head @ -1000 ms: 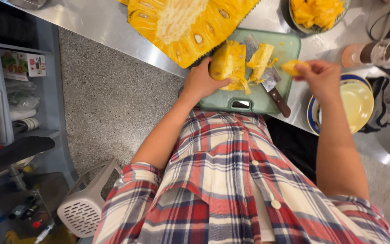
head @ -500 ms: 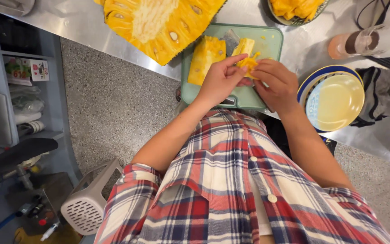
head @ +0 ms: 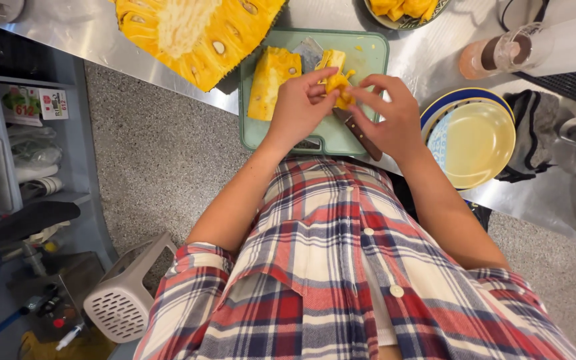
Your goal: The person is peeling and cutting pieces of jackfruit on a cutting board using a knife.
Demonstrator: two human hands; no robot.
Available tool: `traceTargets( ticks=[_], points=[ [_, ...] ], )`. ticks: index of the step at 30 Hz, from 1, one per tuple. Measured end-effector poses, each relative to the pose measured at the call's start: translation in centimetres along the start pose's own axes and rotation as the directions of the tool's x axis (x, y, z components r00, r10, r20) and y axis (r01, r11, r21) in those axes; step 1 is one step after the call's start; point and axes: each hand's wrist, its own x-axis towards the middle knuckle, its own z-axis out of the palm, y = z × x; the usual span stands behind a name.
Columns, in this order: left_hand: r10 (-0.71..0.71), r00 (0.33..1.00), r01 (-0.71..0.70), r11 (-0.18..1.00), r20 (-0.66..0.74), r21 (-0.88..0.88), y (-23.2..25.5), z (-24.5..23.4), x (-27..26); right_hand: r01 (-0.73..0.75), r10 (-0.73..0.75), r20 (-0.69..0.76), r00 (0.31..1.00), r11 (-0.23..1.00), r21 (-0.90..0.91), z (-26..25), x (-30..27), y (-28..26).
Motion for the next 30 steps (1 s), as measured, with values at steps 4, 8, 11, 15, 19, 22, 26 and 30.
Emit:
traceTargets(
  ticks=[4, 8, 11, 15, 19, 22, 26, 30],
  points=[
    [0.054, 0.998, -0.052, 0.995, 0.017, -0.087, -2.2, 0.5, 0.1, 0.183, -0.168, 0.133, 0.977, 0.977, -0.106, 0.2, 0.7, 1.1],
    [0.111, 0.993, -0.104, 0.984, -0.046, 0.143, -2.5, -0.2, 0.2, 0.178, -0.154, 0.247, 0.957, 0.981, -0.077, 1.3, 0.9, 2.6],
    [0.074, 0.990, -0.045, 0.972, -0.117, 0.230, -2.3, -0.4, 0.0, 0.097, -0.062, 0.299, 0.952, 0.990, -0.102, 2.0, 0.2, 3.3],
    [0.128, 0.966, -0.079, 0.973, -0.225, 0.216, -1.5, -1.2, 0.2, 0.049, -0.043, 0.246, 0.968, 0.999, -0.019, 2.2, 0.6, 3.8],
    [0.152, 0.929, -0.068, 0.967, -0.337, 0.247, -3.0, -2.7, 1.3, -0.114, 0.070, 0.318, 0.945, 0.986, 0.124, 1.4, 0.8, 4.1],
    [0.112, 0.947, -0.052, 0.978, -0.302, 0.201, -2.8, -2.5, 1.3, -0.145, 0.089, 0.259, 0.962, 0.968, 0.204, 1.4, 0.3, 4.2],
    [0.171, 0.968, -0.107, 0.941, -0.181, 0.320, -1.6, -1.2, 1.2, 0.122, -0.123, 0.139, 0.983, 0.992, 0.015, 1.2, 2.2, 1.8],
    [0.148, 0.983, -0.083, 0.888, -0.110, 0.452, -0.7, -0.4, 1.5, 0.197, -0.164, 0.223, 0.961, 0.971, -0.135, 1.8, 2.1, 2.3]
  ],
)
